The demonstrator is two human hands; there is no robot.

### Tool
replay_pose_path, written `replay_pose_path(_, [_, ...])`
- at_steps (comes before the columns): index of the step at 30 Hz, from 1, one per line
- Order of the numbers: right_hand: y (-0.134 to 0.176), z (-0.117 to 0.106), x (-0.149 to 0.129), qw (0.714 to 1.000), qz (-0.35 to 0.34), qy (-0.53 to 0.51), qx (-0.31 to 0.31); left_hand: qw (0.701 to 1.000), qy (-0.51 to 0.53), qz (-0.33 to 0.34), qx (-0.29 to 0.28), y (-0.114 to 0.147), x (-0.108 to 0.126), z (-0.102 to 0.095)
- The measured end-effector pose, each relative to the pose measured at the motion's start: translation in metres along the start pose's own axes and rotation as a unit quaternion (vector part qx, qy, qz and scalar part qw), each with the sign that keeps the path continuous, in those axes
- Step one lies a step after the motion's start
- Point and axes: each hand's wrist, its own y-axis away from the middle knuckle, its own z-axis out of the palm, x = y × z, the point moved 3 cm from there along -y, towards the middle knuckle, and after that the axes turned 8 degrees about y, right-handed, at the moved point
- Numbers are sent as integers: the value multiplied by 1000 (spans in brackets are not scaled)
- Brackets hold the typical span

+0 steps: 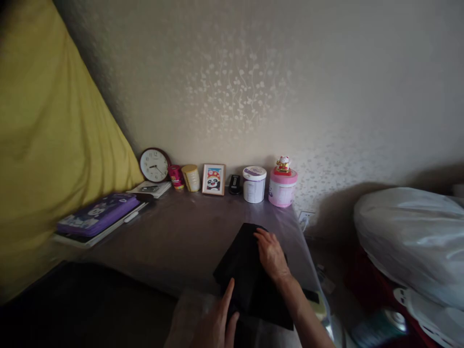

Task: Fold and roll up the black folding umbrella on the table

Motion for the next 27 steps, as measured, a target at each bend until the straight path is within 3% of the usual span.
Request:
replay_pose_path(2, [-2,-1,20,994,98,-32,29,1000,-2,2,-3,1,3,-6])
replay_pose_path(4, [4,-1,35,979,183,-92,13,1000,5,6,-18,2,8,-15])
replay_pose_path(7, [22,5,42,964,226,-133,-29,998,31,-3,-48,2,14,-28])
replay_pose_path(10, [41,9,36,979,193,-57,-41,996,75,-34,-48,0,15,-38])
replay_pose_path(13, [54,8,17,992,103,23,-64,993,100,-43,-54,-1,14,-41])
replay_pose_path(19, [84,-6,-33,987,1,99,-130,992,95,-67,-47,-3,10,-44])
replay_pose_path(23, [107,-24,-67,980,-28,69,-186,994,74,-69,-49,-5,12,-50])
replay_pose_path(27, [114,-46,-88,957,-44,-65,-279,997,40,-54,-43,-4,13,-46])
